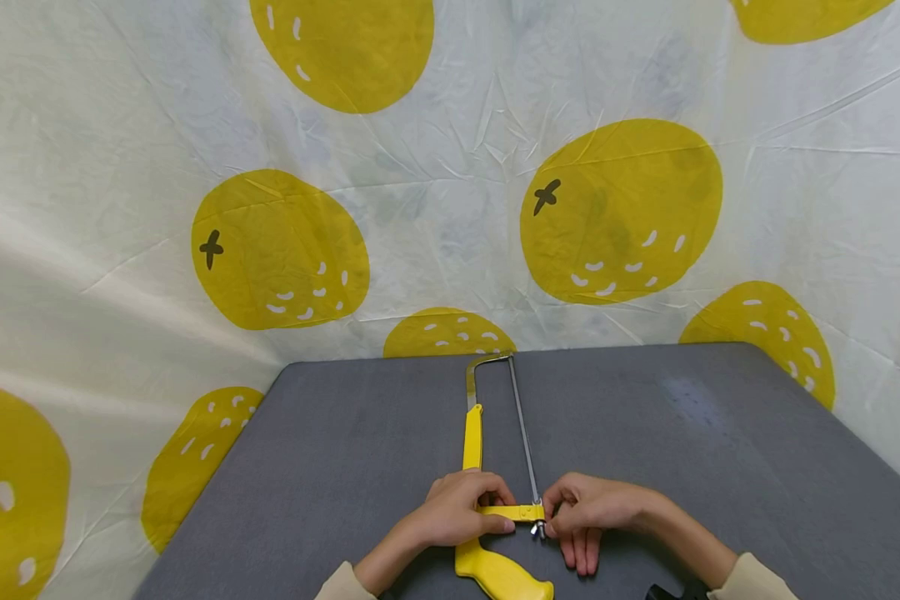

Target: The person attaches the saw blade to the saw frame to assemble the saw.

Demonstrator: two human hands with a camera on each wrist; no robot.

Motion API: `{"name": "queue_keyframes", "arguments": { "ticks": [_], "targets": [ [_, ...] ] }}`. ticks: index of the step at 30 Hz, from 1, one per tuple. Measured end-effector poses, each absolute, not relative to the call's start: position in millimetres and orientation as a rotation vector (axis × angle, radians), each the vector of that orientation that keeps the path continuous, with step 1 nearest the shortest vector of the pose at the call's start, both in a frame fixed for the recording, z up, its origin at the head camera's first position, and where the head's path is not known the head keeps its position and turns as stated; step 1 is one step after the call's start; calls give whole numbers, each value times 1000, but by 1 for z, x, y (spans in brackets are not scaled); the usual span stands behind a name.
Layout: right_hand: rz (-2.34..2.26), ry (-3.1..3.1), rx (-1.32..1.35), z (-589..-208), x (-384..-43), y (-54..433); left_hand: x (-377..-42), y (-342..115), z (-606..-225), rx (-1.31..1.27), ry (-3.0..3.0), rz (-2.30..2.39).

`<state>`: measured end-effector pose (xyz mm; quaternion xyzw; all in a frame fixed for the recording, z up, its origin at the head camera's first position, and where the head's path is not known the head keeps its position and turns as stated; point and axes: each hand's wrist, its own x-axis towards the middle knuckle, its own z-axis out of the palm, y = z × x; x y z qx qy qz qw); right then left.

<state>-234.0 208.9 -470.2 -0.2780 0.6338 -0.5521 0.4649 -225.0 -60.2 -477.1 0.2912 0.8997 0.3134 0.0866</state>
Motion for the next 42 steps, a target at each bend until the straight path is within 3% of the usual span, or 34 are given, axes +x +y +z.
{"name": "queue_keyframes", "arguments": {
  "ticks": [42],
  "targets": [
    [-1355,1542,-690,-475,-236,210,-224,-61,-477,834,2659,945]
  ]
}}
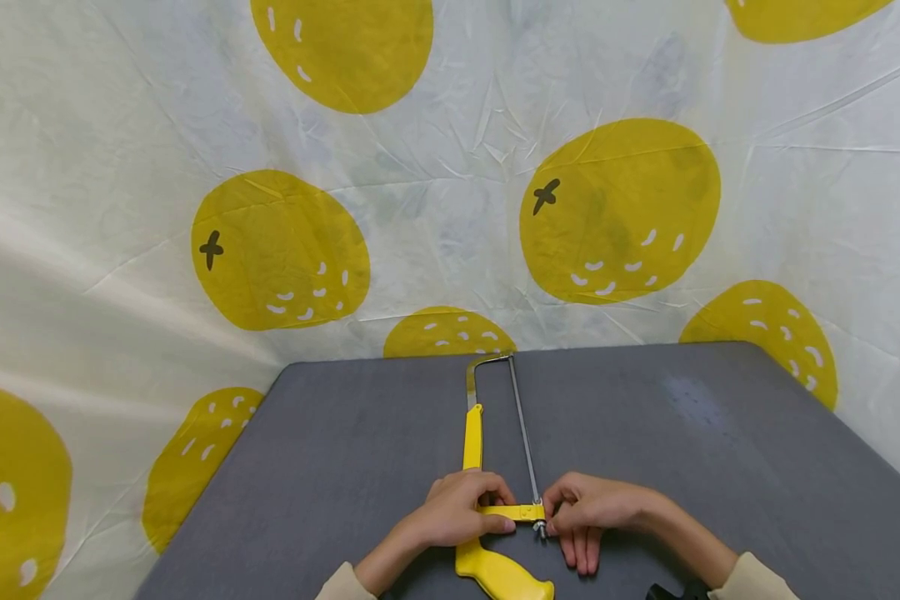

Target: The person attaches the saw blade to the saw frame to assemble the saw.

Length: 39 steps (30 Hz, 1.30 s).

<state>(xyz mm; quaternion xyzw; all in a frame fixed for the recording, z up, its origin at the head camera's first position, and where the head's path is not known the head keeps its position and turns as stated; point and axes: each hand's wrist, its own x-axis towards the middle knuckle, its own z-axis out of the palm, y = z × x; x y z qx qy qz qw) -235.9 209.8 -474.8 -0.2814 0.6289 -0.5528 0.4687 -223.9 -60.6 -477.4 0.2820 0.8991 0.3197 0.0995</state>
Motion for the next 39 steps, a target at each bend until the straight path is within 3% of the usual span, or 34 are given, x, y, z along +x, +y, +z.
{"name": "queue_keyframes", "arguments": {
  "ticks": [39],
  "targets": [
    [-1367,1524,-663,-475,-239,211,-225,-59,-476,849,2675,927]
  ]
}}
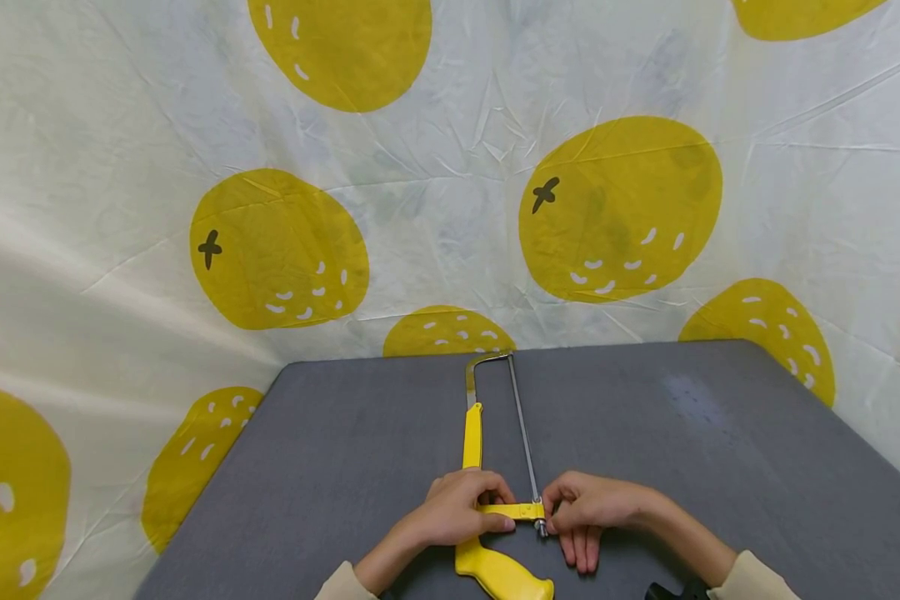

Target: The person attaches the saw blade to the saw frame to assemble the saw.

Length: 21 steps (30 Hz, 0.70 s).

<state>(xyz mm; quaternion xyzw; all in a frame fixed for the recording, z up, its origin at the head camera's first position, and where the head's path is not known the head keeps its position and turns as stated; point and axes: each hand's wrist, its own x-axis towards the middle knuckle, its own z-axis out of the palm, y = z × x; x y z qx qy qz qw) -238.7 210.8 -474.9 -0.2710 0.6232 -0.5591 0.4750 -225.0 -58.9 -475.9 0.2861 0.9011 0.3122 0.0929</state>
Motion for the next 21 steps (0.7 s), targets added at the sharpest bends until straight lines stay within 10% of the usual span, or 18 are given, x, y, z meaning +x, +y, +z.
{"name": "queue_keyframes", "arguments": {
  "ticks": [21],
  "targets": [
    [-1377,1537,-667,-476,-237,210,-225,-59,-479,849,2689,917]
  ]
}}
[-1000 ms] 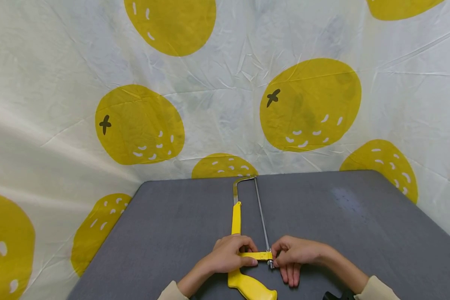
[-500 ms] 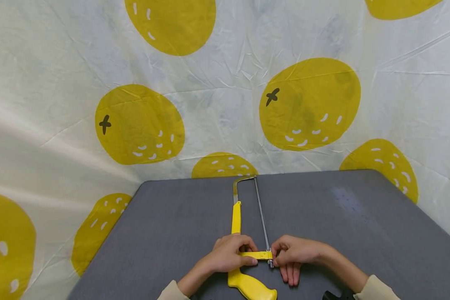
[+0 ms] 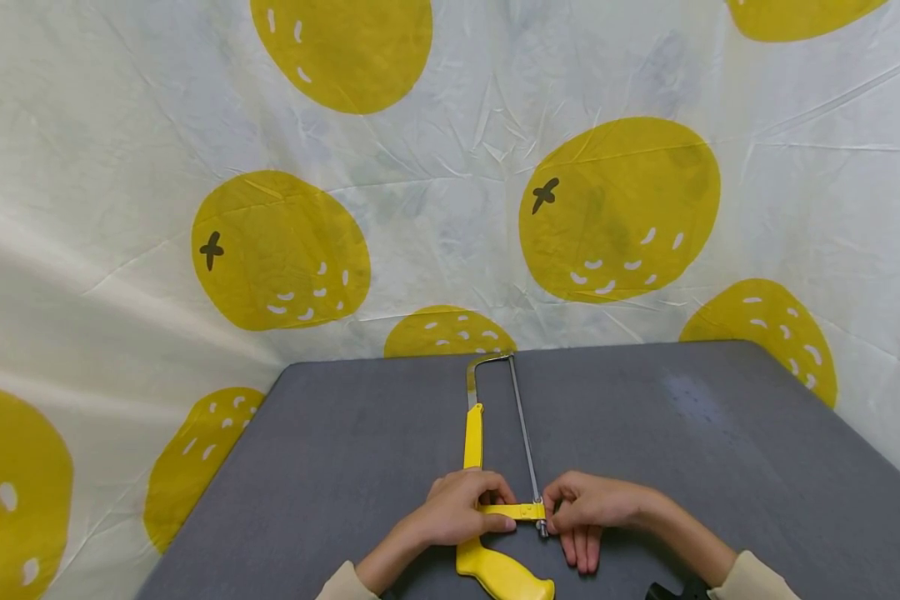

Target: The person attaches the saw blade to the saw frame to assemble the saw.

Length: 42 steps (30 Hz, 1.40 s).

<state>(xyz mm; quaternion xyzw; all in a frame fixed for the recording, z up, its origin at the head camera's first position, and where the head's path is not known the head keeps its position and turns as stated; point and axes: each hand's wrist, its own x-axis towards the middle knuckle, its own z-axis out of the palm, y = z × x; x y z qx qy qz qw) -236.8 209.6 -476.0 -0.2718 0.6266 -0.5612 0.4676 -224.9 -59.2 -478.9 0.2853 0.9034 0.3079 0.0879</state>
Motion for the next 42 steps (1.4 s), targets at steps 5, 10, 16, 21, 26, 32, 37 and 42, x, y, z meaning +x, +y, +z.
{"name": "queue_keyframes", "arguments": {
  "ticks": [5,10,16,21,26,32,37,42],
  "targets": [
    [-1379,1540,-664,-476,-237,210,-224,-59,-478,837,2689,917],
    [-1373,1522,-653,-475,-239,211,-225,-58,-477,838,2690,922],
    [-1362,1507,-641,-472,-240,212,-225,-57,-476,833,2697,921],
    [-1359,1508,-648,-470,-240,212,-225,-57,-475,833,2699,919],
    [-1357,1520,-662,-470,-241,213,-226,-57,-473,834,2691,924],
    [-1357,1512,-662,-468,-239,213,-226,-57,-473,838,2685,938],
    [-1355,1507,-660,-467,-239,212,-225,-58,-474,848,2690,932],
    [-1354,1506,-649,-467,-238,211,-225,-59,-475,851,2691,926]
  ]
}}
